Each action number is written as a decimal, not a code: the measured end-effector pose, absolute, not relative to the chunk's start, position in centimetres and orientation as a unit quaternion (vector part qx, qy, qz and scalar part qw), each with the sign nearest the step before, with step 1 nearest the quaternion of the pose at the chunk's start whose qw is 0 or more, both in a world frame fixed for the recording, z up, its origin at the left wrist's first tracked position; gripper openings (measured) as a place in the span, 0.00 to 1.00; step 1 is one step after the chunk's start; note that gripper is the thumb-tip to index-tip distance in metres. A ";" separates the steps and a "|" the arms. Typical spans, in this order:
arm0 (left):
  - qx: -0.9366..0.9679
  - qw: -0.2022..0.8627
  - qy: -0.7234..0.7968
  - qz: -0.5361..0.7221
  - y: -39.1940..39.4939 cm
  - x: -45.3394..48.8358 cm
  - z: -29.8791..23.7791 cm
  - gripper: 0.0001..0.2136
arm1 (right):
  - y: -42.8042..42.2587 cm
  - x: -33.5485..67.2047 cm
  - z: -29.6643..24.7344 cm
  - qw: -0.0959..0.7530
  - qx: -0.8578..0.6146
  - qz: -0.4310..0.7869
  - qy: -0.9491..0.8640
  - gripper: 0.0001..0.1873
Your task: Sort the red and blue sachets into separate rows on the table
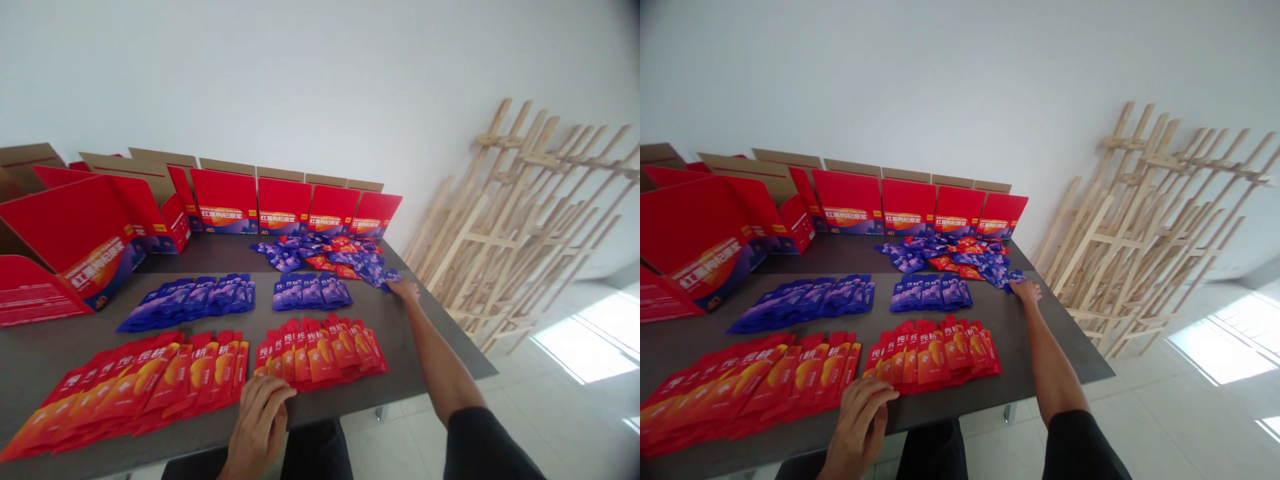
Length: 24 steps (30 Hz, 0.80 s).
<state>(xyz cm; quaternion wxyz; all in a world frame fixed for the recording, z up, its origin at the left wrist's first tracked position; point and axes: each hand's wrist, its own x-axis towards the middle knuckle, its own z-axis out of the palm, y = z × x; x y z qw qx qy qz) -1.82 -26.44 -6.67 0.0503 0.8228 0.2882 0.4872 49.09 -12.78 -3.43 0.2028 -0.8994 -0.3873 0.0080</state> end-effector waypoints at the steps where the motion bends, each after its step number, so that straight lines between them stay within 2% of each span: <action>1: 0.823 0.049 0.288 0.488 -26.5 -1.8 -6.7 0.15 | -12.7 49.4 -3.7 0.191 -0.909 0.017 -0.369 0.29; 4: 0.823 0.051 0.287 0.488 -26.4 -1.8 -6.6 0.15 | -12.7 50.4 -4.1 0.157 -0.932 0.050 -0.324 0.29; 8: 0.825 0.061 0.282 0.485 -26.3 -1.8 -6.6 0.15 | -14.4 51.7 -3.8 0.151 -0.929 0.072 -0.329 0.20; 14: 0.827 0.071 0.277 0.484 -26.3 -1.9 -6.8 0.15 | -20.4 50.5 -4.3 0.171 -0.913 0.084 -0.362 0.17; 17: 0.830 0.078 0.273 0.479 -26.2 -2.0 -7.0 0.15 | -22.2 47.4 -5.3 0.224 -0.878 0.138 -0.399 0.15; 20: 0.832 0.081 0.272 0.476 -26.2 -2.1 -7.0 0.15 | -21.4 43.9 -5.4 0.275 -0.839 0.209 -0.421 0.15; 24: 0.825 0.073 0.277 0.487 -26.2 -2.0 -6.8 0.15 | -17.7 41.0 -4.4 0.252 -0.837 0.240 -0.423 0.15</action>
